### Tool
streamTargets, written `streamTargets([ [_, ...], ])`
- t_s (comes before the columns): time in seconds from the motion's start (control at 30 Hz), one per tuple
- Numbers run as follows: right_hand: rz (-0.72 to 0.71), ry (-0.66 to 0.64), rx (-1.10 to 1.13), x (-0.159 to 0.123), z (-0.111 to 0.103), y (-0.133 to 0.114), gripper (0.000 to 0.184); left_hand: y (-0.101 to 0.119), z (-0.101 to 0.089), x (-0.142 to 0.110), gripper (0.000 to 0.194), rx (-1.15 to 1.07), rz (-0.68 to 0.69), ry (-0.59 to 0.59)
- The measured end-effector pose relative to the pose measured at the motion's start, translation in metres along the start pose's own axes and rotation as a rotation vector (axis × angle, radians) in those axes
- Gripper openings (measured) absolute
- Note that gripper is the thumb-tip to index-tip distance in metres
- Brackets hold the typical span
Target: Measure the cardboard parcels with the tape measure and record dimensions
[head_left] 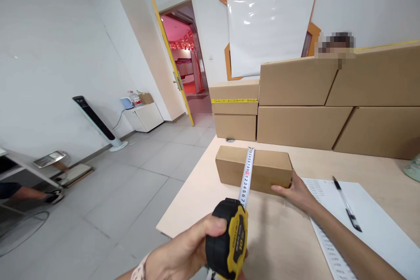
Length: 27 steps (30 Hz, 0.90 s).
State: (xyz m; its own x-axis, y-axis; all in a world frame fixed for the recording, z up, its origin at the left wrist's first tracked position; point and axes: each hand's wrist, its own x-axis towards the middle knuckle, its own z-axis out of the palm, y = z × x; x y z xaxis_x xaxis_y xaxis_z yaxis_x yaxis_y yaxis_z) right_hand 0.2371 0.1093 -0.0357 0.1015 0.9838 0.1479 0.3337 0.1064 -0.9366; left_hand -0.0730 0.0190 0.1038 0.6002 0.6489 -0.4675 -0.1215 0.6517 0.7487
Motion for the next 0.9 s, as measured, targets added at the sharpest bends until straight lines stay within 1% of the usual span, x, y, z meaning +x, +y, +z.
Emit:
streamTargets([
  [0.17, -0.015, 0.009, 0.001, 0.0, -0.002, -0.001, 0.075, -0.001, -0.002, 0.001, 0.063, -0.034, -0.006, 0.006],
  [0.33, -0.018, -0.004, 0.018, 0.0, -0.001, -0.001, 0.075, -0.002, -0.003, 0.002, 0.059, -0.129, 0.009, -0.093],
  [0.47, 0.0, -0.028, 0.018, 0.0, 0.002, 0.003, 0.077, -0.001, -0.004, 0.003, 0.064, -0.198, 0.042, -0.156],
  [0.53, 0.005, -0.079, 0.029, 0.003, -0.004, 0.006, 0.078, 0.0, -0.004, 0.003, 0.065, -0.217, 0.045, -0.181],
  [0.57, 0.001, -0.129, 0.036, 0.005, -0.01, 0.008, 0.079, 0.0, -0.004, 0.004, 0.065, -0.222, 0.047, -0.198],
  [0.63, -0.019, -0.22, 0.029, 0.01, -0.029, 0.004, 0.08, -0.001, -0.003, 0.005, 0.064, -0.242, 0.058, -0.231],
  [0.67, -0.035, -0.235, 0.014, 0.012, -0.04, -0.001, 0.078, -0.001, -0.003, 0.005, 0.064, -0.254, 0.067, -0.246],
  [0.7, -0.052, -0.194, -0.018, 0.014, -0.052, -0.01, 0.074, -0.002, -0.003, 0.006, 0.063, -0.265, 0.073, -0.258],
  [0.77, -0.086, -0.008, -0.08, 0.016, -0.072, -0.038, 0.056, -0.004, -0.004, 0.007, 0.063, -0.283, 0.078, -0.268],
  [0.8, -0.138, 0.091, -0.071, 0.016, -0.077, -0.056, 0.05, -0.005, -0.004, 0.007, 0.063, -0.285, 0.073, -0.271],
  [0.83, -0.179, 0.11, -0.072, 0.015, -0.079, -0.074, 0.046, -0.005, -0.005, 0.008, 0.063, -0.287, 0.067, -0.272],
  [0.87, -0.196, 0.068, -0.106, 0.015, -0.076, -0.093, 0.045, -0.006, -0.005, 0.008, 0.064, -0.291, 0.061, -0.269],
  [0.9, -0.205, -0.027, -0.158, 0.015, -0.07, -0.11, 0.043, -0.006, -0.006, 0.008, 0.064, -0.296, 0.055, -0.263],
])
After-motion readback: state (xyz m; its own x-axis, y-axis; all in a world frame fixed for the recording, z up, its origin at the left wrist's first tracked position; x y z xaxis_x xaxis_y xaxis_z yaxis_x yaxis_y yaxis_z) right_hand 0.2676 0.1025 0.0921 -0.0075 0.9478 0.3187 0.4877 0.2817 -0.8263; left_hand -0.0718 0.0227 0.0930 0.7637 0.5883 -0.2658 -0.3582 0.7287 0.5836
